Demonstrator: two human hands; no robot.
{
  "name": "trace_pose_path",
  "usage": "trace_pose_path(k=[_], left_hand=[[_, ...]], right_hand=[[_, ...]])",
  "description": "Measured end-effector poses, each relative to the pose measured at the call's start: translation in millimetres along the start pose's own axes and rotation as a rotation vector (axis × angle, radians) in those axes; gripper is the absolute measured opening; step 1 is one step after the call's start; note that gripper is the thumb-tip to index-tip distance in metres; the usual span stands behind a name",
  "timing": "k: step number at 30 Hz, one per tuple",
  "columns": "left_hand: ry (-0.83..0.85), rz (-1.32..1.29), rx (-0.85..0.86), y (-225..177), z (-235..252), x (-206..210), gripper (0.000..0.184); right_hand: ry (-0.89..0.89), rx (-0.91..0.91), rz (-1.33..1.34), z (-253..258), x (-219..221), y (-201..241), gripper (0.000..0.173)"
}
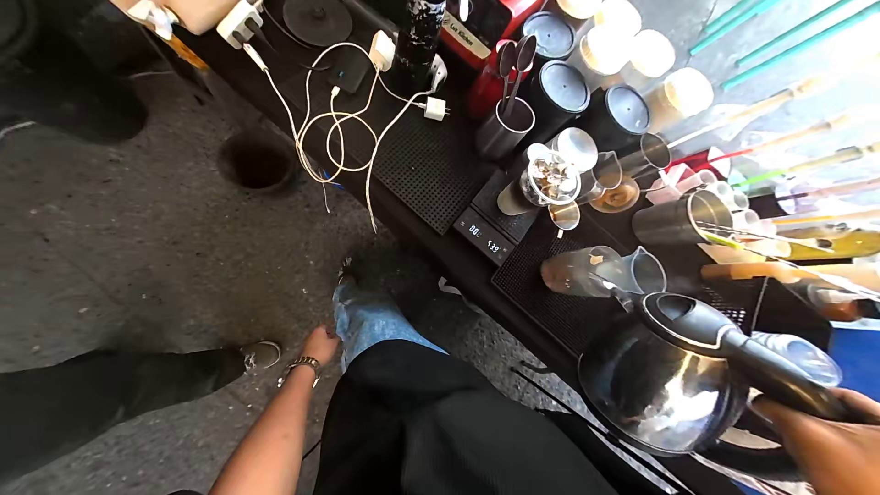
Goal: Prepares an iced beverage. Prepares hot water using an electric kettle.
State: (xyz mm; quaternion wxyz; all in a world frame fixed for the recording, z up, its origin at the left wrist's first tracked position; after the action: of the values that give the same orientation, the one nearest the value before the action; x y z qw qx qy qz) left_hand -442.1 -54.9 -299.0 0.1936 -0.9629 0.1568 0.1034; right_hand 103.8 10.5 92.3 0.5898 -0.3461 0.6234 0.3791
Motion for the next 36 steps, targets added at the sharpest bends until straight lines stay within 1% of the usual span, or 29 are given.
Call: trace_pose_path(k=[3,9,14,21,23,28,32,36], left_hand=[[0.001,0.005,0.01,2.0,-0.2,2.1,0.041],[-0.007,-0.071,0.022,5.4,1.4,3.0,0.044],[-0.014,-0.068,0.029,5.3,1.7,0.5,0.044],[-0.014,-0.079,0.012,10.6,1.3,3.3,0.048],[-0.01,-0.065,0.007,12.3,0.3,4.7,0.047],[-0.005,-0.045,0.005,12.0,-0.1,5.1,0.045],[-0.011,-0.026,0.007,11.4,1.0,2.4,0.042],[-0.009,-0.061,0.01,8.6,1.1,-0.5,0.042]], right_hand=[[0.003,-0.02,0.014,-1.3,-0.5,2.0,0.033],[-0.018,-0.011,0.014,-2.0,1.0,2.7,0.03],[-0.031,0.008,0.028,-2.4,2.1,3.2,0.026],[-0.04,0.022,0.07,-4.4,5.9,-0.1,0.029],[-0.054,0.025,0.084,-7.1,5.5,-0.7,0.03],[-0.071,0.068,0.106,-13.6,2.1,1.4,0.028],[-0.034,0.1,0.145,-17.3,0.7,3.8,0.028],[-0.029,0.093,0.093,-17.1,-0.2,7.9,0.027]])
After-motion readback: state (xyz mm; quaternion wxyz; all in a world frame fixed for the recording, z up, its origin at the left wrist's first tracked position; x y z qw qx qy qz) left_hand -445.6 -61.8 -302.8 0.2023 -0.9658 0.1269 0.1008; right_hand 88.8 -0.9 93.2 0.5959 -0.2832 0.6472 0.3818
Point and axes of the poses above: each hand's wrist, its own z-axis towards the middle knuckle, its own x-axis out of the palm, y = z × x, the point moved 3 cm from there along z, towards the middle knuckle, and after that the axes turned 9 degrees about -z, right-handed, at the moved point
